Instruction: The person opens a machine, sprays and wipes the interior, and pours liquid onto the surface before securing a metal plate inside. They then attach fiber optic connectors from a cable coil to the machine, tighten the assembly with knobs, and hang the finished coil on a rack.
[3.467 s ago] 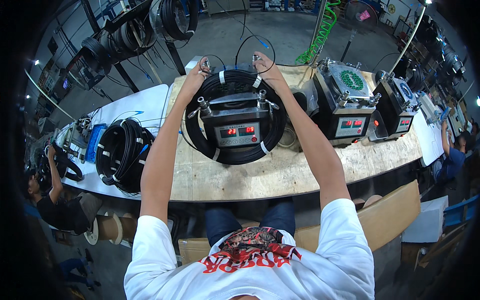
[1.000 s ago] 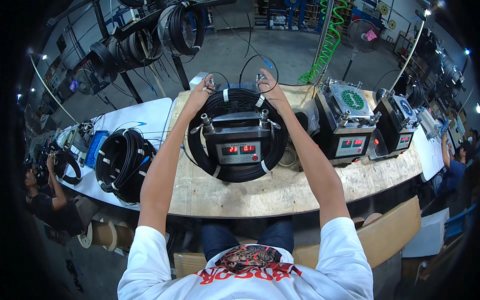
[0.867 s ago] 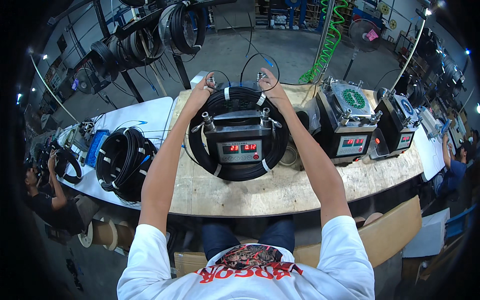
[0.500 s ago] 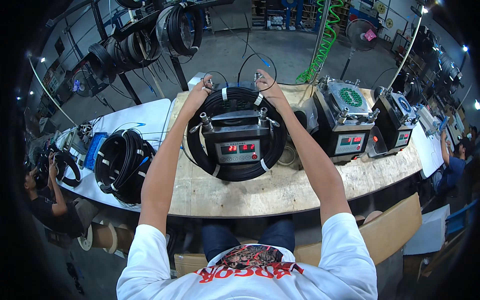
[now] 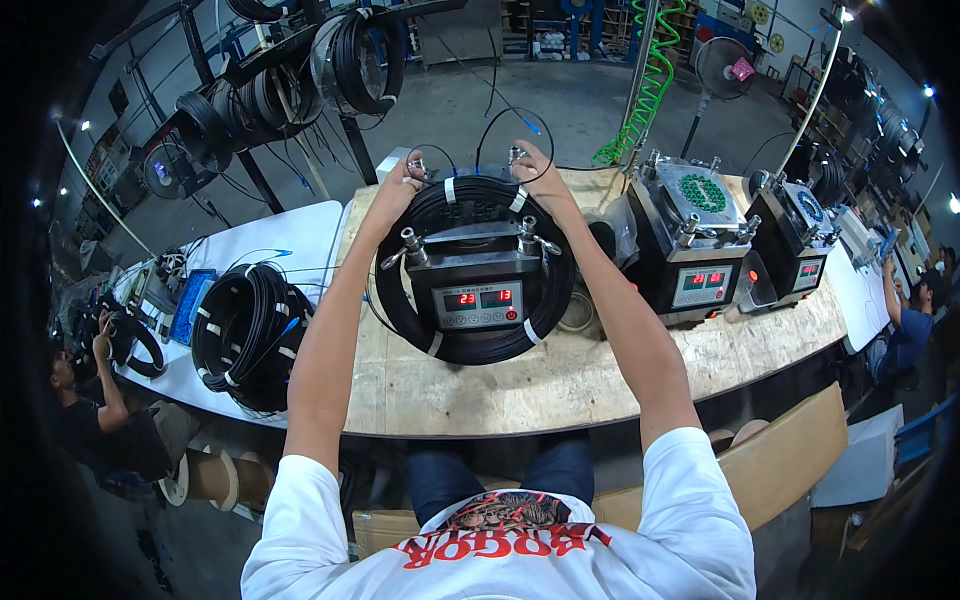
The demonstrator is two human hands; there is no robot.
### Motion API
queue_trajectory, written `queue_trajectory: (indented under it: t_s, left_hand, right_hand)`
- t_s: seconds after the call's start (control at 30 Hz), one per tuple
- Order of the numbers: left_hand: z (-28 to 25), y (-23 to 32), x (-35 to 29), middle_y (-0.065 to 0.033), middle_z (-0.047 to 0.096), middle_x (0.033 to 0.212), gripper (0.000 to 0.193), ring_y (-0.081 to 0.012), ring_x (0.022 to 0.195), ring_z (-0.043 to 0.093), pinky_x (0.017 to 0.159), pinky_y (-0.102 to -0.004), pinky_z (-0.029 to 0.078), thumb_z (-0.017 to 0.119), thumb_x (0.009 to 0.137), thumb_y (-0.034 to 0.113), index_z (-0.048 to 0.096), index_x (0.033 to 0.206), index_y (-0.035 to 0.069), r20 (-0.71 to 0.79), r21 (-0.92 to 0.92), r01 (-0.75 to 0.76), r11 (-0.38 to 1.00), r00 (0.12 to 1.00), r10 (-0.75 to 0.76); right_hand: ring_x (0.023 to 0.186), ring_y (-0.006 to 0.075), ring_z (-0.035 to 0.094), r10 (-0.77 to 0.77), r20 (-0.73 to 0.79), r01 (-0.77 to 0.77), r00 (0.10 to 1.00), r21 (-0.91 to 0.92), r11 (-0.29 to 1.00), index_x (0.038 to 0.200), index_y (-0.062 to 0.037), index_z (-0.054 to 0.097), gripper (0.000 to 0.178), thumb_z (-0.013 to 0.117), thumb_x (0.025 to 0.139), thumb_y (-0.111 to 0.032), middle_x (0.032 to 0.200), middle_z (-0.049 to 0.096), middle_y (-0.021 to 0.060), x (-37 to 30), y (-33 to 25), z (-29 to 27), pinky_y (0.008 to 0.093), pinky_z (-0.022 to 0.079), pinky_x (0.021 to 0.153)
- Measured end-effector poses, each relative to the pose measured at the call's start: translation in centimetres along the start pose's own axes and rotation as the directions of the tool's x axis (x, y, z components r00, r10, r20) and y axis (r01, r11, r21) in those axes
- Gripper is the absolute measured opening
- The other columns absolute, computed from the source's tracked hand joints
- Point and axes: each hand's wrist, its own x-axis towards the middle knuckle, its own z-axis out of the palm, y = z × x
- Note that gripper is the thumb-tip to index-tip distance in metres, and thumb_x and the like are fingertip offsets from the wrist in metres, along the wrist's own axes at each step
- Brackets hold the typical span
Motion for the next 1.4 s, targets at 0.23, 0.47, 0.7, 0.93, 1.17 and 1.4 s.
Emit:
queue_trajectory:
  t_s: [0.23, 0.47, 0.7, 0.93, 1.17, 1.4]
  left_hand:
    - [0.1, -0.8, 0.5, -0.0073, 0.061, 0.102, 0.057, -0.0191, 0.097, 0.058, 0.091, -0.0284, 0.044, 0.055, 0.084, 0.003, 0.047, 0.14, 0.001, -0.014, 0.02, 0.014, 1.0, 1.0, -0.014]
    - [-0.1, -0.8, 0.3, -0.0071, 0.06, 0.102, 0.064, -0.0177, 0.095, 0.057, 0.088, -0.0277, 0.044, 0.053, 0.085, 0.001, 0.042, 0.147, 0.005, -0.002, 0.007, 0.004, 1.0, 1.0, -0.004]
    - [0.3, 0.6, -0.3, -0.0081, 0.06, 0.103, 0.065, -0.0183, 0.096, 0.057, 0.089, -0.0286, 0.044, 0.052, 0.085, 0.001, 0.04, 0.149, 0.007, 0.019, -0.026, 0.021, 0.999, 1.0, -0.02]
    - [0.1, -2.0, 0.8, -0.0116, 0.06, 0.11, 0.065, -0.0232, 0.104, 0.057, 0.096, -0.0305, 0.041, 0.053, 0.085, 0.005, 0.04, 0.149, 0.006, 0.002, -0.01, 0.032, 0.999, 0.999, -0.032]
    - [0.3, -1.2, 0.6, -0.0104, 0.059, 0.106, 0.064, -0.023, 0.102, 0.056, 0.095, -0.0304, 0.042, 0.053, 0.086, 0.005, 0.041, 0.148, 0.005, 0.014, 0.048, -0.004, 0.999, 1.0, 0.004]
    - [0.1, -0.7, 0.3, -0.0083, 0.059, 0.104, 0.063, -0.0197, 0.097, 0.057, 0.09, -0.0289, 0.044, 0.053, 0.086, 0.002, 0.041, 0.148, 0.005, 0.01, -0.004, 0.014, 1.0, 1.0, -0.014]
  right_hand:
    - [0.107, 0.0202, 0.061, -0.021, -0.017, 0.021, 1.0, 0.008, 1.0, 0.144, -0.0007, 0.044, 0.059, 0.062, 0.092, -0.02, 0.118, 0.064, 0.017, 0.0, -0.1, 0.0, 0.0294, 0.046, 0.093]
    - [0.111, 0.0204, 0.059, 0.0, 0.011, 0.0, 1.0, 0.01, 1.0, 0.145, -0.0034, 0.043, 0.056, 0.058, 0.093, -0.019, 0.12, 0.064, 0.0165, -0.2, -0.4, 0.2, 0.0296, 0.045, 0.097]
    - [0.111, 0.0201, 0.059, 0.002, -0.01, -0.003, 1.0, -0.06, 0.998, 0.145, -0.0041, 0.043, 0.056, 0.057, 0.093, -0.017, 0.12, 0.065, 0.0157, -0.2, 0.0, -0.5, 0.0296, 0.044, 0.098]
    - [0.111, 0.0195, 0.059, 0.014, -0.003, -0.014, 1.0, -0.036, 0.999, 0.145, -0.0043, 0.042, 0.056, 0.057, 0.093, -0.016, 0.12, 0.065, 0.0152, 0.0, -0.2, 0.1, 0.0294, 0.044, 0.098]
    - [0.111, 0.0197, 0.059, -0.017, 0.013, 0.017, 1.0, -0.026, 1.0, 0.145, -0.0042, 0.042, 0.056, 0.057, 0.093, -0.016, 0.12, 0.064, 0.0154, 0.2, 0.6, -0.3, 0.0296, 0.044, 0.098]
    - [0.105, 0.0202, 0.061, -0.042, -0.02, 0.043, 0.999, 0.016, 0.999, 0.141, -0.0024, 0.047, 0.055, 0.062, 0.091, -0.016, 0.116, 0.065, 0.0162, 0.4, 1.0, -0.1, 0.0299, 0.047, 0.093]
